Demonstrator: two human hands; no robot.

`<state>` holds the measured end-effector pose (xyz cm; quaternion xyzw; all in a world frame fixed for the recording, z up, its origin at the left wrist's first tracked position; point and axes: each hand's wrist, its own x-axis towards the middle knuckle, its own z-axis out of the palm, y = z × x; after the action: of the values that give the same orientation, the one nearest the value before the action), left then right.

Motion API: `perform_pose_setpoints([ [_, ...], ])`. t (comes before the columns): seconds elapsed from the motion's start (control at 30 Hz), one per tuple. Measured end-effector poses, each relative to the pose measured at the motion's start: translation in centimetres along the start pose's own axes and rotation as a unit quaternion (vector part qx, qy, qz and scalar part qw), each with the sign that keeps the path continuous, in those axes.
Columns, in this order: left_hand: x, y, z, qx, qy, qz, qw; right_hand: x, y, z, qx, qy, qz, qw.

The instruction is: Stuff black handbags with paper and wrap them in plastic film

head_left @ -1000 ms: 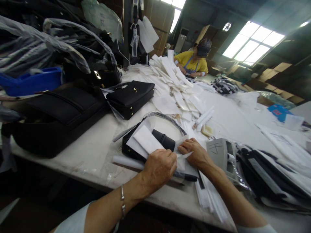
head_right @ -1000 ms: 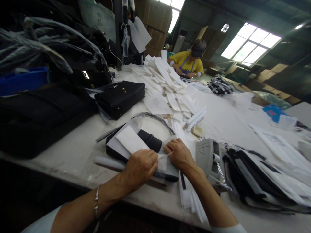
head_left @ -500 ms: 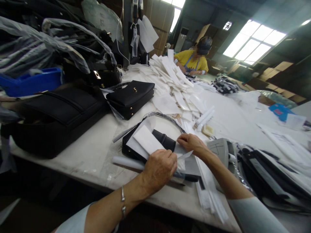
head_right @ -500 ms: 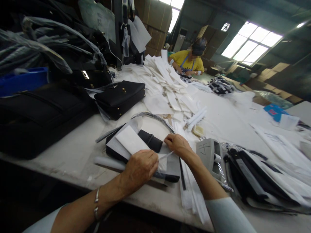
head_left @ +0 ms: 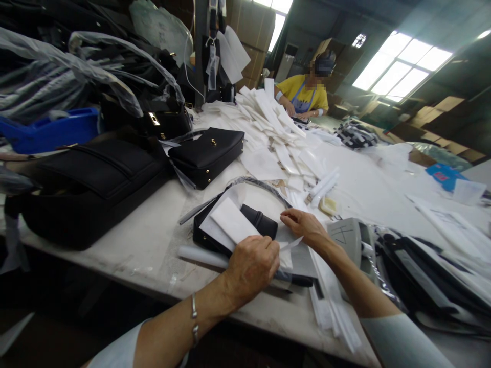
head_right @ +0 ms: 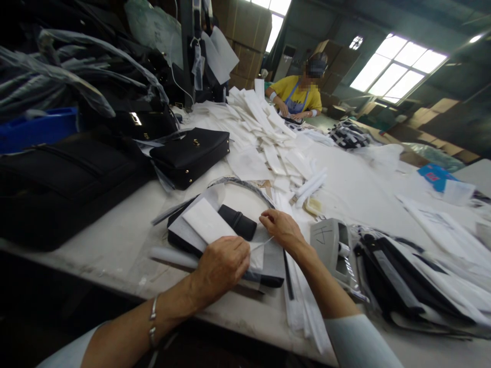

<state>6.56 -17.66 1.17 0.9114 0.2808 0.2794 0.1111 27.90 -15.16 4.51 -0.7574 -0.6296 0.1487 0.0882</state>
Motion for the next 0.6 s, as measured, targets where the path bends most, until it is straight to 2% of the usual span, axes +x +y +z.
perform_pose_setpoints([
  [0.17,0.0,0.0,0.1,-0.002,0.004,0.004,1.0,0.4,-0.2,-0.4,-0.019,-0.025,0.019,0.999],
  [0.43,0.0,0.0,0.2,0.0,0.004,0.003,1.0,0.6,-0.1,-0.8,-0.076,-0.071,-0.015,0.994],
  [0.6,-0.1,0.0,0.2,-0.003,0.003,0.001,1.0,0.4,-1.4,-0.1,-0.168,-0.03,0.005,0.985],
])
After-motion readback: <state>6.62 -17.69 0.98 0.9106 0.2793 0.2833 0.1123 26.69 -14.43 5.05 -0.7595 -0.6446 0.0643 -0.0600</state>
